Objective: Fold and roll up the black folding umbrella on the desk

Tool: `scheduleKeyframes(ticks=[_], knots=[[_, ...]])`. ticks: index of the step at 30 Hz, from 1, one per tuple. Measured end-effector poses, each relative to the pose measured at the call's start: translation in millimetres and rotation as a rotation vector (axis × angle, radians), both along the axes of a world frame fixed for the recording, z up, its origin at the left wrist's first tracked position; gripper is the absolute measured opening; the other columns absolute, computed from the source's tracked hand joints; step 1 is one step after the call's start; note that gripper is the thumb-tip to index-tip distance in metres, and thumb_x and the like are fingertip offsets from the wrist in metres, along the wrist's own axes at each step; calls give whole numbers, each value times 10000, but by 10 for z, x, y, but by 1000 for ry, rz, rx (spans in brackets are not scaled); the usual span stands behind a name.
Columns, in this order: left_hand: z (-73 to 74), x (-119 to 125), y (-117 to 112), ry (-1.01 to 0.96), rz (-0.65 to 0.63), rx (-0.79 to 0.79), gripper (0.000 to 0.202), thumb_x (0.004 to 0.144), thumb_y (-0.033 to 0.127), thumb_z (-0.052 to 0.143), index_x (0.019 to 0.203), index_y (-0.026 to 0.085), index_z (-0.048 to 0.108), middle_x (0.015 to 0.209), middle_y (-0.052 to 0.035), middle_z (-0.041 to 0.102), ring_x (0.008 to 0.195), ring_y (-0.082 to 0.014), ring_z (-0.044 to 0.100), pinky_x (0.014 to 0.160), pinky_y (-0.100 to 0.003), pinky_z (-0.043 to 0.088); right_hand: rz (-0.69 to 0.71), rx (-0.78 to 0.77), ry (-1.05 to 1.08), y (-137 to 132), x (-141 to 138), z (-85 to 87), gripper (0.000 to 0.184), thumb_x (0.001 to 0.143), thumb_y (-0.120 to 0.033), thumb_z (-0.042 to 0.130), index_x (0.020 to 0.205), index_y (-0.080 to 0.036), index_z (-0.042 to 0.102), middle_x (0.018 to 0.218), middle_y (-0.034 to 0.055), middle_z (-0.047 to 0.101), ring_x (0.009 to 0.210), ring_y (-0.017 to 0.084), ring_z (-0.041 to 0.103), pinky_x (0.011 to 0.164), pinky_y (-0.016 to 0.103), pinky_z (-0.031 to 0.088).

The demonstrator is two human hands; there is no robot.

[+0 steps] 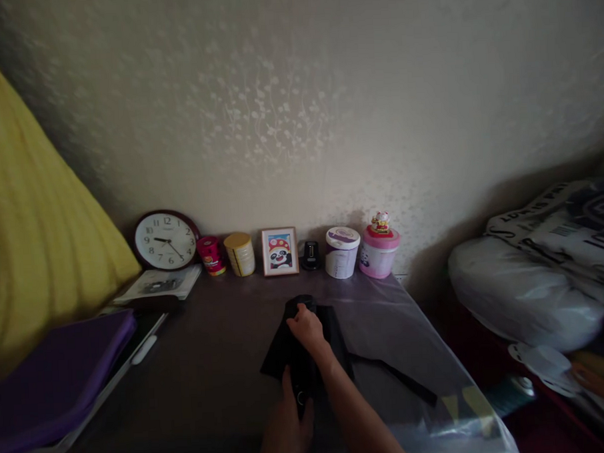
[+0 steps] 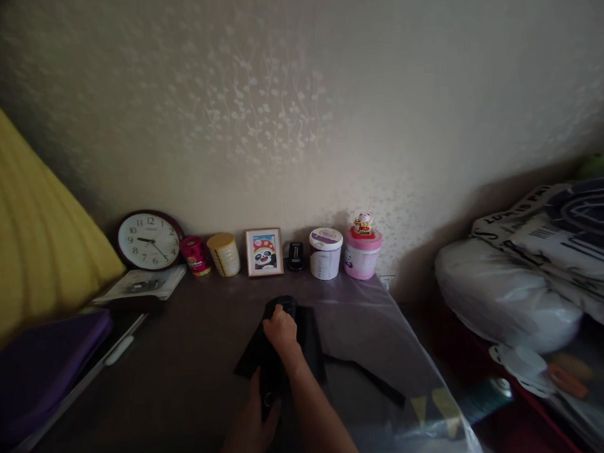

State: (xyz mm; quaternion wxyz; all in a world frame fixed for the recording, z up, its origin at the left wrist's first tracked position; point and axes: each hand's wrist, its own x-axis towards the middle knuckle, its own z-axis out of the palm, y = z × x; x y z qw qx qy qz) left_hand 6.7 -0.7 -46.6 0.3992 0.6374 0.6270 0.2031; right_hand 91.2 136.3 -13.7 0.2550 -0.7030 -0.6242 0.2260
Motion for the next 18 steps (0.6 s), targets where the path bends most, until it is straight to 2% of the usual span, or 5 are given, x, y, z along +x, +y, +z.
scheduleKeyframes(ticks=[4,7,10,14,18], knots=[[-10,5,-53,-75,77,117,713,838,315,354,1373,104,-68,1300,-193,431,1081,-210,533,829,-287,418,13,-33,-159,-41,-38,30,371,741,-205,486,1099,-108,476,935,154,657,914,260,608,746,335,424],[32,-8,-73,-22,10,113,748,848,329,345,1368,127,-153,1154,-159,568,942,-203,604,749,-282,435,32,-43,-223,-50,-53,39,337,754,-209,465,1077,-115,474,945,151,656,908,249,614,732,321,431],[85,-13,-57,63,-88,64,701,855,291,322,1378,159,-127,924,-89,665,758,-182,634,665,-262,422,53,-38,-258,-54,-64,24,317,751,-198,458,1056,-113,481,926,154,659,892,252,620,718,326,435],[116,-1,7,156,-169,58,643,846,233,316,1395,186,-15,922,-89,663,765,-182,623,658,-265,402,110,-15,-274,-81,-83,8,331,740,-192,470,1059,-109,501,885,152,668,864,255,627,703,329,438],[109,12,63,220,-174,22,651,822,222,347,1396,155,47,944,-107,658,802,-199,615,669,-279,399,234,36,-250,-208,-34,58,329,747,-200,490,1070,-176,549,875,80,681,869,212,622,724,289,437]])
